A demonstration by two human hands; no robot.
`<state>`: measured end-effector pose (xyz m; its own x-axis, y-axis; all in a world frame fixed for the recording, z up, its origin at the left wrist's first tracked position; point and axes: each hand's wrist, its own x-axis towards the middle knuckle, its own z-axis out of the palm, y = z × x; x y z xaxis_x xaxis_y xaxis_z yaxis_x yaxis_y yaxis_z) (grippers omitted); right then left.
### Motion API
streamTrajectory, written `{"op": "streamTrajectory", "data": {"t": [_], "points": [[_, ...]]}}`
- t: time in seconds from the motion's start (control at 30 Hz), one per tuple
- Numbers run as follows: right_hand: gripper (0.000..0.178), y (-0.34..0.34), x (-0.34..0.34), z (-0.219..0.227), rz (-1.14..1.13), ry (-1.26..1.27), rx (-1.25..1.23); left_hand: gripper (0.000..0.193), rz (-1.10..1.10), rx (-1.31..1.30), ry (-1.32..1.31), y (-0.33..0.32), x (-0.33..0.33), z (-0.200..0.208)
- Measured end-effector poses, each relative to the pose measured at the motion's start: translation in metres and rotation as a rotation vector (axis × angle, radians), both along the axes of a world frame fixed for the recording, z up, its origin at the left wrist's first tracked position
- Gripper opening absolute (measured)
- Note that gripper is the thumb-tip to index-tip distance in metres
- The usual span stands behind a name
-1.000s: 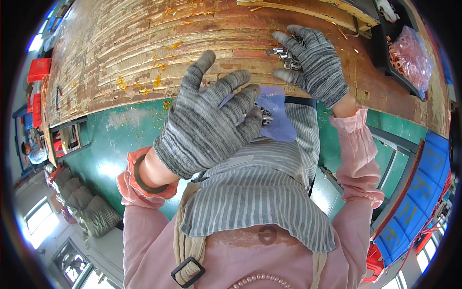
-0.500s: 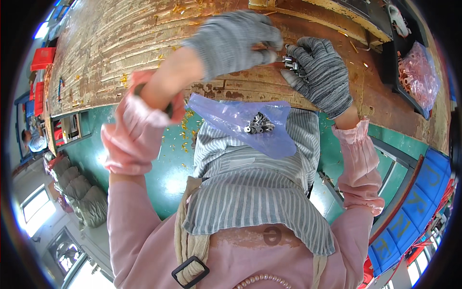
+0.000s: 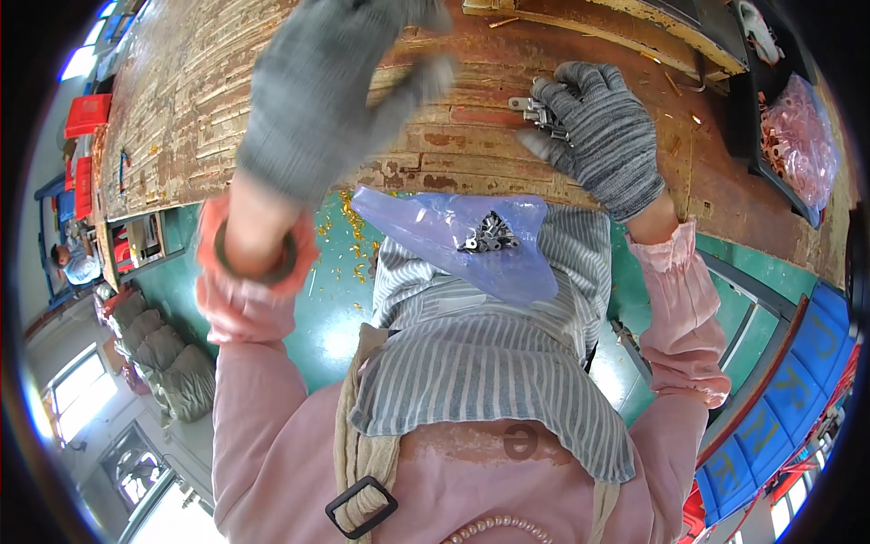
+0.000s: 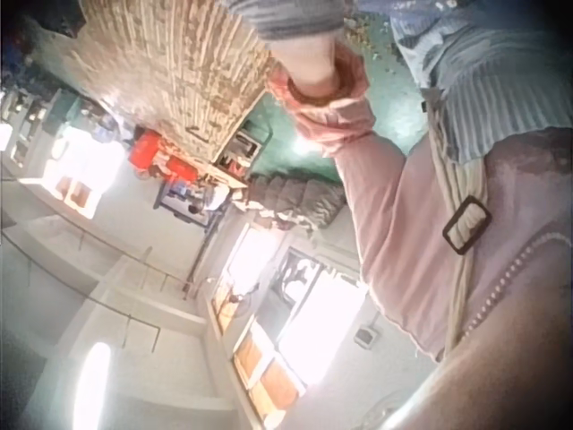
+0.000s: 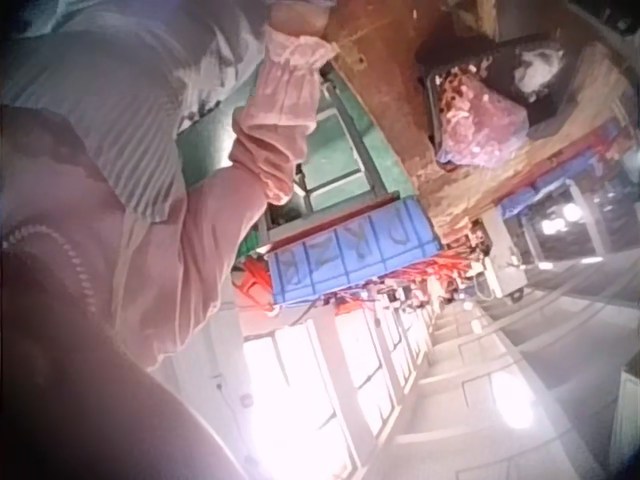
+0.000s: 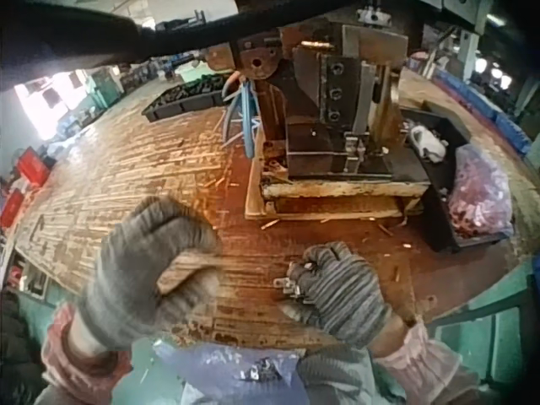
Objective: The person is assembling electrical cables by attaching connectors and managing wires at a workbench.
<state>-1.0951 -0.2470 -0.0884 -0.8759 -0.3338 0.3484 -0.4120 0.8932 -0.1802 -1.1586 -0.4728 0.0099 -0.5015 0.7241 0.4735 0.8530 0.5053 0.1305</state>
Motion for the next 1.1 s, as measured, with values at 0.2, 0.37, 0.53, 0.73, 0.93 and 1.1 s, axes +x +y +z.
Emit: {"op": "streamTrajectory", "data": {"t": [0.2, 0.37, 0.53, 0.73, 0.93, 1.1], "points": [[0.035, -0.022, -0.007, 0.001, -0.101, 0.012, 0.018, 0.036, -0.341, -0.357, -0.305, -0.015, 0.087, 0.000], [0.033, -0.023, -0.013, -0.002, -0.117, 0.021, 0.063, 0.033, -0.043, -0.479, -0.179, -0.022, 0.098, -0.001], [0.030, -0.025, -0.015, -0.005, -0.095, 0.044, 0.120, 0.035, 0.015, -0.657, -0.209, -0.026, 0.110, -0.008], [0.032, -0.022, -0.026, -0.010, -0.131, 0.061, 0.122, 0.044, -0.186, -0.576, -0.133, -0.010, 0.101, -0.005], [0.039, -0.010, -0.038, -0.005, -0.190, -0.039, 0.040, 0.045, -0.422, -0.694, -0.225, 0.015, 0.099, -0.033], [0.018, 0.000, -0.044, 0.013, -0.185, -0.109, -0.862, 0.037, -0.241, -0.471, -0.090, 0.013, 0.102, -0.031]]}}
